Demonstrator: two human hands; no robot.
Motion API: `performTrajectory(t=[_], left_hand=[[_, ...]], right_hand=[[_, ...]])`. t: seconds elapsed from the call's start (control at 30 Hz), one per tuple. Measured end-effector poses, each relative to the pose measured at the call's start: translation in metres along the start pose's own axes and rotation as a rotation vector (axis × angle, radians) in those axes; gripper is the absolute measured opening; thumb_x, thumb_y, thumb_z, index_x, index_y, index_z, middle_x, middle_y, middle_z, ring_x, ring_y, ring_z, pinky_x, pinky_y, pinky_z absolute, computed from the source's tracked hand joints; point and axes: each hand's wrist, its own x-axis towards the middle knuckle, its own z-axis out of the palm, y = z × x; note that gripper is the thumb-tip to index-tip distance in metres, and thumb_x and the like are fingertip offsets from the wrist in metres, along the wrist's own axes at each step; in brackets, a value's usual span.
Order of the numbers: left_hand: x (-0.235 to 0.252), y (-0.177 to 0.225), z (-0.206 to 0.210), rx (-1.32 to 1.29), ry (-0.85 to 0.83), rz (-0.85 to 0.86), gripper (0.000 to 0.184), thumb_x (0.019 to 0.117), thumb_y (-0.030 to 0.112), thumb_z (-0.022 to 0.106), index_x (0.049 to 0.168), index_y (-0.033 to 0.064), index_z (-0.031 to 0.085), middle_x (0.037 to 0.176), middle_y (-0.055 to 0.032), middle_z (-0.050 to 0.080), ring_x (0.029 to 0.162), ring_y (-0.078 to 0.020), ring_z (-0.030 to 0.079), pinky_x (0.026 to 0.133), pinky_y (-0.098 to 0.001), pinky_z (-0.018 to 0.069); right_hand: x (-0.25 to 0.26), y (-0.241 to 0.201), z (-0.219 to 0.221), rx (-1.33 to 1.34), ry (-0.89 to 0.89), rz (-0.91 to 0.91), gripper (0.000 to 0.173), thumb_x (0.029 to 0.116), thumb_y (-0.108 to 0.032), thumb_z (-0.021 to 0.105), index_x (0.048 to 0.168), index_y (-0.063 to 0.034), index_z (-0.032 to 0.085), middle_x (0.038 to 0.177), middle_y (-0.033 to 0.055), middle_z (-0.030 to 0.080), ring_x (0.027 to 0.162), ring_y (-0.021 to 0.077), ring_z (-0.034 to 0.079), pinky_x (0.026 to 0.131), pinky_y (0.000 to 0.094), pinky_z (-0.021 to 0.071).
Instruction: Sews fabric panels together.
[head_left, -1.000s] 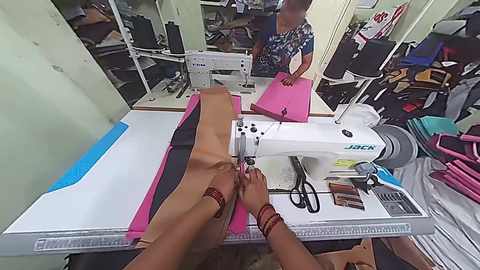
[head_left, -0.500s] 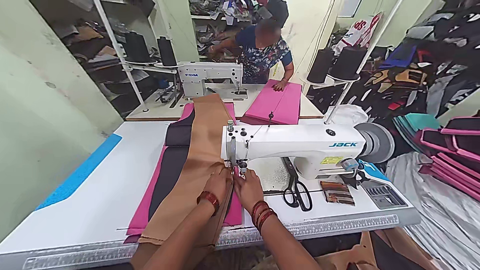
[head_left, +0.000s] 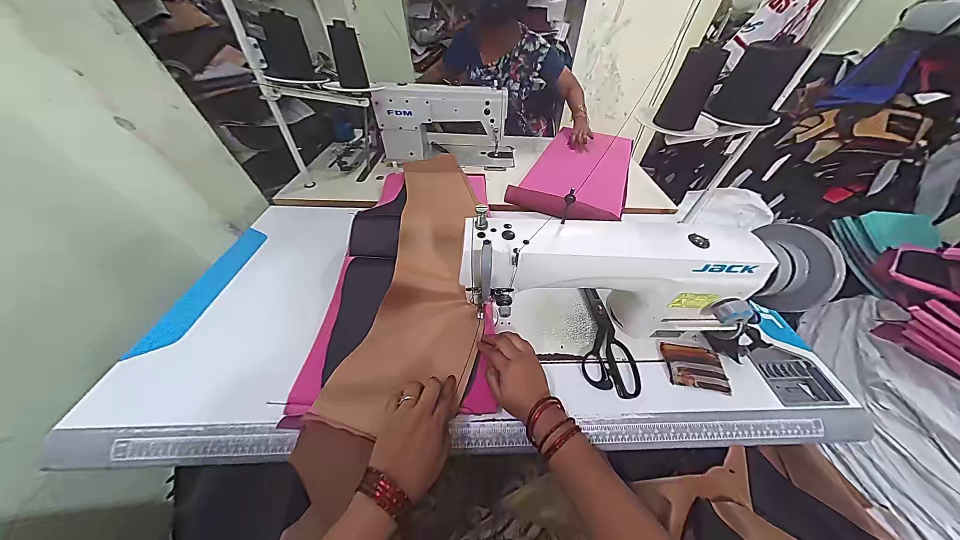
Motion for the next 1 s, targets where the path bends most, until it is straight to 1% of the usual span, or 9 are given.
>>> performTrajectory(t=[0.1,0.2,0.27,0.43,0.53,0.63,0.73,0.93,1.0], left_hand=[[0.008,-0.005,0.015,0.068,0.216,0.03,0.033,0.0751,-0.002,0.071,0.107,-0.0014,0.077,0.088,-0.0181,0.074,0.076,-0.0375,0.074,0.061,-0.0491,0.0593],[0.019,-0.013,0.004,-0.036,0.207,0.023,0.033,0.0813,0.003,0.059,0.109,-0.0006,0.077,0.091,-0.0206,0.074,0.079,-0.0409,0.074,0.062,-0.053,0.0588],[0.016,-0.009,0.003,-0.059,0.151,0.047,0.034,0.0867,0.016,0.067,0.115,-0.0002,0.075,0.098,-0.0221,0.073,0.087,-0.0429,0.073,0.068,-0.0553,0.0596],[0.008,-0.001,0.018,0.084,0.212,0.124,0.036,0.0758,0.009,0.073,0.109,-0.0024,0.077,0.099,-0.0167,0.075,0.084,-0.0346,0.074,0.067,-0.0475,0.0607],[0.014,0.003,0.0,-0.035,-0.006,0.052,0.035,0.0829,0.004,0.075,0.117,-0.0047,0.074,0.107,-0.0222,0.074,0.095,-0.041,0.074,0.076,-0.0534,0.0607],[0.028,-0.01,-0.023,-0.251,-0.31,-0.05,0.037,0.0957,0.004,0.059,0.132,-0.0022,0.067,0.121,-0.0265,0.068,0.114,-0.0444,0.065,0.097,-0.0559,0.0525],[0.034,-0.029,-0.025,-0.454,-0.319,-0.085,0.036,0.0963,0.003,0.05,0.126,-0.0016,0.071,0.118,-0.0257,0.069,0.111,-0.0431,0.067,0.097,-0.0577,0.0517],[0.052,-0.044,-0.04,-0.591,-0.309,-0.081,0.034,0.0985,0.007,0.047,0.115,-0.0054,0.074,0.112,-0.0259,0.069,0.108,-0.042,0.067,0.096,-0.06,0.0495],[0.058,-0.046,-0.043,-0.588,-0.328,-0.041,0.036,0.0995,0.009,0.045,0.117,-0.0053,0.074,0.112,-0.026,0.07,0.107,-0.0415,0.067,0.096,-0.0587,0.0498]], right_hand=[[-0.003,0.001,0.005,-0.033,0.045,-0.028,0.032,0.0868,-0.006,0.058,0.112,-0.0033,0.077,0.121,0.0115,0.074,0.116,0.0358,0.068,0.093,0.0529,0.0549],[-0.002,0.003,0.007,-0.041,0.09,-0.044,0.032,0.0869,-0.006,0.057,0.111,-0.003,0.078,0.119,0.0115,0.075,0.113,0.0352,0.07,0.091,0.0518,0.0561],[-0.002,0.003,0.007,-0.04,0.081,-0.043,0.031,0.0872,-0.006,0.057,0.111,-0.0027,0.078,0.119,0.0115,0.075,0.113,0.0351,0.07,0.091,0.0514,0.0562],[-0.001,0.001,0.006,-0.057,0.066,-0.05,0.032,0.0865,-0.006,0.058,0.112,-0.003,0.078,0.12,0.0112,0.074,0.113,0.0351,0.07,0.092,0.052,0.0558],[-0.009,-0.008,0.0,0.017,0.068,0.151,0.032,0.0897,-0.009,0.059,0.116,-0.0001,0.076,0.124,0.0174,0.071,0.116,0.0374,0.068,0.098,0.0503,0.0543],[-0.017,-0.031,-0.014,0.084,-0.043,0.497,0.042,0.0949,-0.031,0.066,0.12,0.0019,0.073,0.131,0.0237,0.063,0.123,0.042,0.059,0.102,0.0524,0.0488],[-0.02,-0.051,-0.018,0.108,-0.179,0.568,0.059,0.0879,-0.045,0.072,0.123,0.0026,0.069,0.135,0.022,0.06,0.131,0.0422,0.052,0.103,0.0559,0.0443],[-0.008,-0.042,-0.021,1.04,-0.036,0.674,0.047,0.0854,-0.008,0.071,0.13,0.0023,0.06,0.157,0.0263,0.034,0.144,0.0294,0.038,0.113,0.0371,0.041],[-0.003,-0.05,-0.024,1.262,-0.008,0.637,0.043,0.0838,-0.008,0.067,0.127,-0.0038,0.065,0.157,0.0253,0.032,0.146,0.0303,0.034,0.114,0.0406,0.0382]])
